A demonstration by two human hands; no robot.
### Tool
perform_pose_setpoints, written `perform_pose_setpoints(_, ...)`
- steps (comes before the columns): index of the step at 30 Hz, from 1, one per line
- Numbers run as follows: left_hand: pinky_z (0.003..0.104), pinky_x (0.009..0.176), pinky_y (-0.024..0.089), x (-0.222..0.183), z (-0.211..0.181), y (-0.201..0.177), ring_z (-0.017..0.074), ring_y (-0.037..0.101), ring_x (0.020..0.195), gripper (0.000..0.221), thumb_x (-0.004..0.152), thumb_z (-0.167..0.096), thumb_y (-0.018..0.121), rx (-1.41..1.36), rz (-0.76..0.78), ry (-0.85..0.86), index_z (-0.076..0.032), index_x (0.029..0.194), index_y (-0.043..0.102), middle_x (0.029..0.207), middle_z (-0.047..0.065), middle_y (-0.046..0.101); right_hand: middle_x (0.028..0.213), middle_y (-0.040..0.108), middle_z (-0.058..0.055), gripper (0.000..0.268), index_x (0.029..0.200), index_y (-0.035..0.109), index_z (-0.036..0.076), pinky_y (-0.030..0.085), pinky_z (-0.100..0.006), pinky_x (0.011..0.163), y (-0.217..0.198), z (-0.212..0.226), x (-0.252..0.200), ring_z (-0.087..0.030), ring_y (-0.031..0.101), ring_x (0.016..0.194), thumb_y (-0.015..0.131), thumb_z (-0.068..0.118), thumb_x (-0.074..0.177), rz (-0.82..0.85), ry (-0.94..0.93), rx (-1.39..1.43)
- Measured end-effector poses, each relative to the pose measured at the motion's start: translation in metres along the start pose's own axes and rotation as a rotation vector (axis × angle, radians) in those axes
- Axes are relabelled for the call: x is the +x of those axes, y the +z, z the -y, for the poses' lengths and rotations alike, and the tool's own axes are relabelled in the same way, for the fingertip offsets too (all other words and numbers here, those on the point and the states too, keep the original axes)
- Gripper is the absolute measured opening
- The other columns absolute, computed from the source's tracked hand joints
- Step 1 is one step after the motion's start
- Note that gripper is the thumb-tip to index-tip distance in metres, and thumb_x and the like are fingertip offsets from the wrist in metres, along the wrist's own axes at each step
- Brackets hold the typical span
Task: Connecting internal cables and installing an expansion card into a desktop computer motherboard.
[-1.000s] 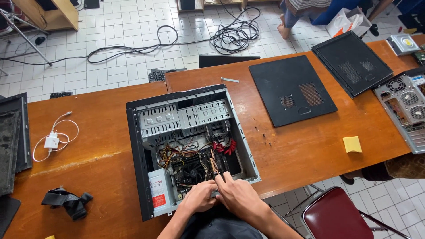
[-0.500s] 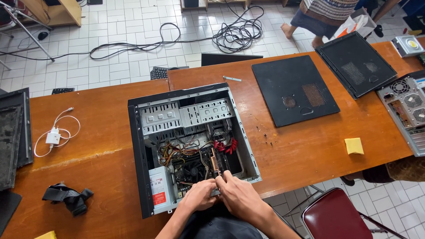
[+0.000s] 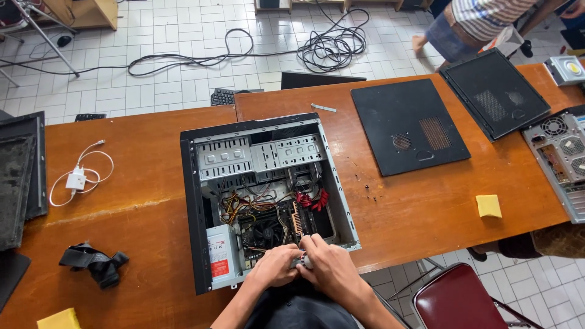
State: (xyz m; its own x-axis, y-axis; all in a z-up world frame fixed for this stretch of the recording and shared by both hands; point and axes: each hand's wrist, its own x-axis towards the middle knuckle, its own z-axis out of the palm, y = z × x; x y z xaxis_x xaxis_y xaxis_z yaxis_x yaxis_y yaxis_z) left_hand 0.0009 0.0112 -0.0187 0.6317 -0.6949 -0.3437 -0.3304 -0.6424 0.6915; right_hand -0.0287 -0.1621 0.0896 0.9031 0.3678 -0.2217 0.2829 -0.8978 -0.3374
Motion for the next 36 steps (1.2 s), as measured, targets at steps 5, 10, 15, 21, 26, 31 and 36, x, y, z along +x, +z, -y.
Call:
perform_pose_setpoints(5, 0.055, 0.07, 0.05, -0.003, -0.006, -0.005, 0.0379, 0.065, 0.093, 0.013, 0.083, -0.022, 0.055, -0.054, -0.038, -0.022, -0.011, 0.09, 0.059, 0.105, 0.007, 0.066, 0.092, 0.057, -0.004, 0.027, 0.094, 0.063, 0.015, 0.048, -0.041, 0.073, -0.018, -0.002, 0.012, -0.024, 0.057, 0.081, 0.074, 0.039, 0.091, -0.038, -0.173, 0.139)
perform_pose_setpoints(10, 0.052, 0.094, 0.052, -0.011, -0.025, -0.025, 0.0359, 0.063, 0.116, 0.044, 0.081, -0.022, 0.056, -0.156, 0.01, -0.202, -0.022, 0.125, 0.064, 0.133, 0.007, 0.065, 0.133, 0.068, -0.017, 0.011, 0.104, 0.069, 0.003, 0.053, -0.041, 0.106, -0.011, 0.005, 0.021, -0.03, 0.066, 0.124, 0.062, 0.009, 0.098, -0.071, -0.408, 0.92)
perform_pose_setpoints(15, 0.046, 0.078, 0.056, -0.001, 0.007, 0.005, 0.0273, 0.069, 0.098, 0.03, 0.077, -0.013, 0.066, -0.096, -0.066, 0.014, -0.02, 0.106, 0.072, 0.115, -0.001, 0.069, 0.058, 0.035, 0.004, 0.051, 0.061, 0.035, 0.014, 0.026, -0.03, 0.048, 0.039, -0.007, 0.031, -0.01, 0.03, 0.053, 0.065, 0.023, 0.102, -0.279, -0.344, 1.064)
perform_pose_setpoints(21, 0.052, 0.071, 0.055, 0.0, 0.002, 0.001, 0.0394, 0.066, 0.089, 0.021, 0.078, -0.02, 0.061, -0.078, -0.033, -0.005, -0.006, 0.095, 0.06, 0.101, 0.014, 0.068, 0.056, 0.044, 0.001, 0.049, 0.059, 0.043, 0.012, 0.034, -0.032, 0.048, 0.049, 0.012, 0.029, -0.012, 0.04, 0.051, 0.052, 0.027, 0.105, -0.542, -0.189, 0.926)
perform_pose_setpoints(26, 0.051, 0.072, 0.054, 0.004, 0.012, 0.01, 0.038, 0.066, 0.09, 0.019, 0.08, -0.021, 0.065, -0.09, -0.062, 0.016, -0.009, 0.094, 0.06, 0.102, 0.011, 0.069, 0.056, 0.042, 0.001, 0.049, 0.06, 0.041, 0.012, 0.031, -0.032, 0.048, 0.051, 0.024, 0.026, -0.011, 0.038, 0.051, 0.053, 0.027, 0.104, -0.642, -0.143, 0.913)
perform_pose_setpoints(31, 0.051, 0.072, 0.055, 0.006, 0.013, 0.015, 0.0408, 0.067, 0.091, 0.026, 0.08, -0.024, 0.062, -0.08, -0.049, -0.048, -0.008, 0.1, 0.059, 0.104, 0.013, 0.071, 0.06, 0.046, 0.001, 0.048, 0.063, 0.047, 0.011, 0.037, -0.031, 0.052, 0.043, 0.015, 0.026, -0.011, 0.042, 0.056, 0.053, 0.033, 0.105, -0.514, -0.148, 0.948)
perform_pose_setpoints(36, 0.058, 0.083, 0.052, 0.008, 0.027, 0.031, 0.0479, 0.064, 0.098, 0.051, 0.084, -0.028, 0.065, -0.053, -0.034, -0.08, -0.007, 0.126, 0.044, 0.119, 0.025, 0.061, 0.091, 0.063, -0.011, 0.027, 0.079, 0.06, 0.006, 0.048, -0.035, 0.081, -0.002, 0.02, 0.028, -0.023, 0.062, 0.086, 0.043, 0.018, 0.095, -0.189, -0.484, 1.042)
